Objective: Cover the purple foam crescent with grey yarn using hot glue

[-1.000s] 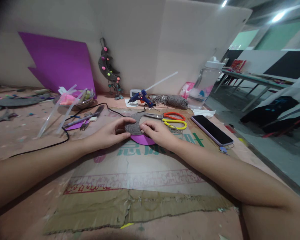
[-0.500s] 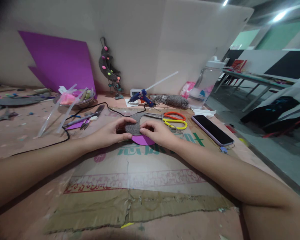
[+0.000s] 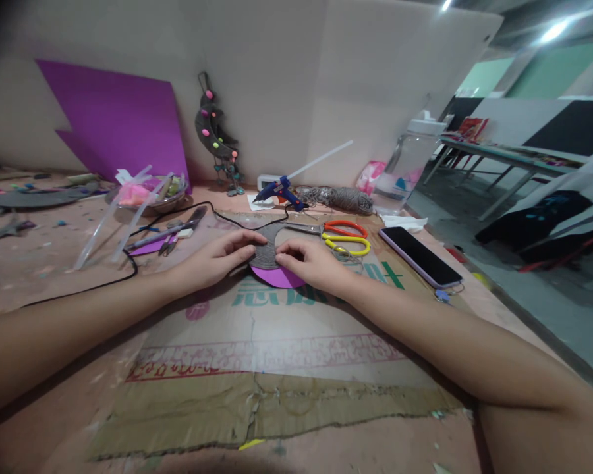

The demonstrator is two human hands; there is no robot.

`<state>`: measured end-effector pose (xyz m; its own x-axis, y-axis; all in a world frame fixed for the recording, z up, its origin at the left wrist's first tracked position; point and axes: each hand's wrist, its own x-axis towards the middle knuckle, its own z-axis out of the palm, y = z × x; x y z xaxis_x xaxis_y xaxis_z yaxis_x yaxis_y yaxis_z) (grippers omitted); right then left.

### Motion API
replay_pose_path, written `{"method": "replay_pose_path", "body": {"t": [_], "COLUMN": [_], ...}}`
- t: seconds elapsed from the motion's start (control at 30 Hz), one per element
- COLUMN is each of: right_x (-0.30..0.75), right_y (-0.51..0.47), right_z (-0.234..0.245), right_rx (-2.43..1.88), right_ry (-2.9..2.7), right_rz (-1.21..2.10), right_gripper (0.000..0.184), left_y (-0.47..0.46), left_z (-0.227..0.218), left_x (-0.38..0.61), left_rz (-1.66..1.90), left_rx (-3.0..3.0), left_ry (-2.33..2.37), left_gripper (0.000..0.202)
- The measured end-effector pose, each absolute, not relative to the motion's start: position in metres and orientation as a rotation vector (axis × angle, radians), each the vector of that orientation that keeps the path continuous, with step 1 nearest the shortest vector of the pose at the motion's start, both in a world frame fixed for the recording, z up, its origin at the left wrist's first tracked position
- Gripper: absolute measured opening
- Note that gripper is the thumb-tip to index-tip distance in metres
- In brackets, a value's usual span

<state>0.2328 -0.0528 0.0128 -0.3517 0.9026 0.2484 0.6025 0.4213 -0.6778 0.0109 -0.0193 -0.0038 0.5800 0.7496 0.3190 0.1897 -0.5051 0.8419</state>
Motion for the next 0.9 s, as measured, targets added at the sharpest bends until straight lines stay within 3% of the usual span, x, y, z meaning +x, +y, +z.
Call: {"method": "replay_pose_path", "body": {"t": [0.27, 0.43, 0.9], "right_x": [0.2312, 0.2321, 0.2315], "right_y": [-0.0538, -0.0539, -0.0564], "right_z": [0.0152, 0.0158, 0.0167], "right_rx": [-1.280, -1.266, -1.240], "right_ry": [-2.049, -2.030, -2.097], "right_rz": [0.664, 0.647, 0.586], "right_gripper": [0.019, 0.019, 0.024], "left_y": [-0.0213, -0.0193, -0.0190], "left_z": [-0.0005, 0.0025, 0.0057], "left_x": [0.0102, 0.0110, 0.0079], "left_rz": [0.923, 0.999, 0.792], "left_rx": [1.871, 1.909, 2.104], "left_ry": [0.739, 0.783, 0.908], "left_gripper": [0.043, 0.037, 0.033]}}
